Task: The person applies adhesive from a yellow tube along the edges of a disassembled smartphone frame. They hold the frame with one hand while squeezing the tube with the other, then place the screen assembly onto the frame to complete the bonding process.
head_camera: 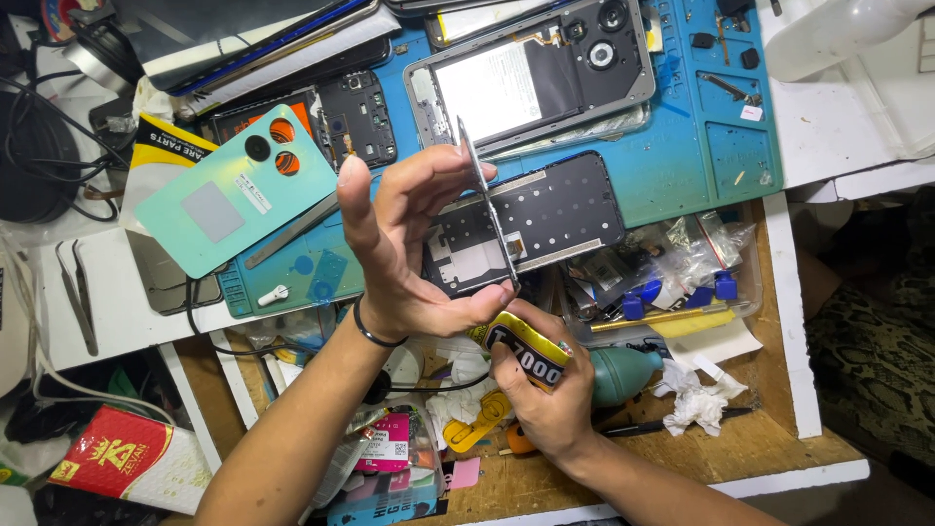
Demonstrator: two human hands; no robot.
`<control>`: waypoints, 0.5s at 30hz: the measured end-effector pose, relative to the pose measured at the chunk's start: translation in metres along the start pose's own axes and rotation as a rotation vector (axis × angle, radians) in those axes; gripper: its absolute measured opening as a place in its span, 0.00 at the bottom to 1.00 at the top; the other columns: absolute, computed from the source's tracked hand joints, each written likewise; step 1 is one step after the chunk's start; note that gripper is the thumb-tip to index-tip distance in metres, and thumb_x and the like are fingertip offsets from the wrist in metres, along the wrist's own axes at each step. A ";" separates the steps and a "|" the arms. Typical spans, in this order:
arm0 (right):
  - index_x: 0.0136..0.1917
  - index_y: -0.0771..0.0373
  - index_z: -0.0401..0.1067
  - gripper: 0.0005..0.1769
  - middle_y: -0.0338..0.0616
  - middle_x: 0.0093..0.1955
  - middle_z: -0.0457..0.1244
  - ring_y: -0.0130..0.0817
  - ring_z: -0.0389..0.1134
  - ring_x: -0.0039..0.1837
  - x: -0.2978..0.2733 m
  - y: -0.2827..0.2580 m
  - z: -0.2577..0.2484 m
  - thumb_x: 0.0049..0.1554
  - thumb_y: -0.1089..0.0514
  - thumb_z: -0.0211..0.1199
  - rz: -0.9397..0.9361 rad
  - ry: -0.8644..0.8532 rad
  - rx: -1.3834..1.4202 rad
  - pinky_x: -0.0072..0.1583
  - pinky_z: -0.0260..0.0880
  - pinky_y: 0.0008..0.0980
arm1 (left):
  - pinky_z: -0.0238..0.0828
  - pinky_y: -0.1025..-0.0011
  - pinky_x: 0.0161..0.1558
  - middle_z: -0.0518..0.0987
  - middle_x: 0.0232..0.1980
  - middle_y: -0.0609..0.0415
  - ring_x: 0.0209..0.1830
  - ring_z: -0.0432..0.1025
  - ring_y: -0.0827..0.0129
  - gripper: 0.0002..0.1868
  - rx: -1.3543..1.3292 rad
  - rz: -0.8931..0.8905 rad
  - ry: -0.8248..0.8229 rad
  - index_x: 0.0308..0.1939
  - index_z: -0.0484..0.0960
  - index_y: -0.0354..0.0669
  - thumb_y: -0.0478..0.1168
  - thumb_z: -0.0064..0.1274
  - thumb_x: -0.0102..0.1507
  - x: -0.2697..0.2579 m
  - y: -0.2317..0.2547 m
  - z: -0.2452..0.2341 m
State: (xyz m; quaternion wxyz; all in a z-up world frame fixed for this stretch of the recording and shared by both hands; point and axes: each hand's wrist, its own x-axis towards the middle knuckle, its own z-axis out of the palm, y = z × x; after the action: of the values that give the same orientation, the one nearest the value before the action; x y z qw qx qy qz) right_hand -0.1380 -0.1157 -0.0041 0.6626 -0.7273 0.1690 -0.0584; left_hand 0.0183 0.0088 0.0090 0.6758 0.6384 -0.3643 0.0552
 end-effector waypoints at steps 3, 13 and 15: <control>0.63 0.61 0.71 0.21 0.42 0.52 0.71 0.28 0.74 0.40 0.003 -0.002 0.000 0.57 0.56 0.63 -0.014 -0.017 0.014 0.44 0.77 0.27 | 0.78 0.45 0.74 0.66 0.69 0.29 0.66 0.75 0.36 0.71 -0.017 0.009 0.011 0.84 0.35 0.67 0.26 0.72 0.54 -0.001 -0.002 0.001; 0.63 0.61 0.71 0.20 0.42 0.50 0.71 0.29 0.74 0.40 0.001 0.000 -0.002 0.58 0.56 0.64 -0.006 -0.015 0.015 0.44 0.78 0.25 | 0.78 0.45 0.75 0.65 0.70 0.29 0.67 0.75 0.37 0.71 -0.007 0.002 0.011 0.84 0.34 0.68 0.27 0.73 0.55 -0.001 -0.001 0.001; 0.63 0.62 0.71 0.21 0.43 0.54 0.71 0.31 0.75 0.48 0.001 0.001 -0.001 0.58 0.54 0.64 -0.050 -0.014 -0.020 0.49 0.77 0.27 | 0.78 0.44 0.75 0.65 0.70 0.29 0.67 0.75 0.36 0.71 -0.013 -0.004 0.021 0.85 0.34 0.68 0.26 0.73 0.55 -0.002 -0.001 0.002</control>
State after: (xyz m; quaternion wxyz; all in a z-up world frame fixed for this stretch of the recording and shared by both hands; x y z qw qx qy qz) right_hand -0.1375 -0.1170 -0.0055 0.6548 -0.7383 0.1468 -0.0680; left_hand 0.0167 0.0078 0.0066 0.6840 0.6341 -0.3560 0.0582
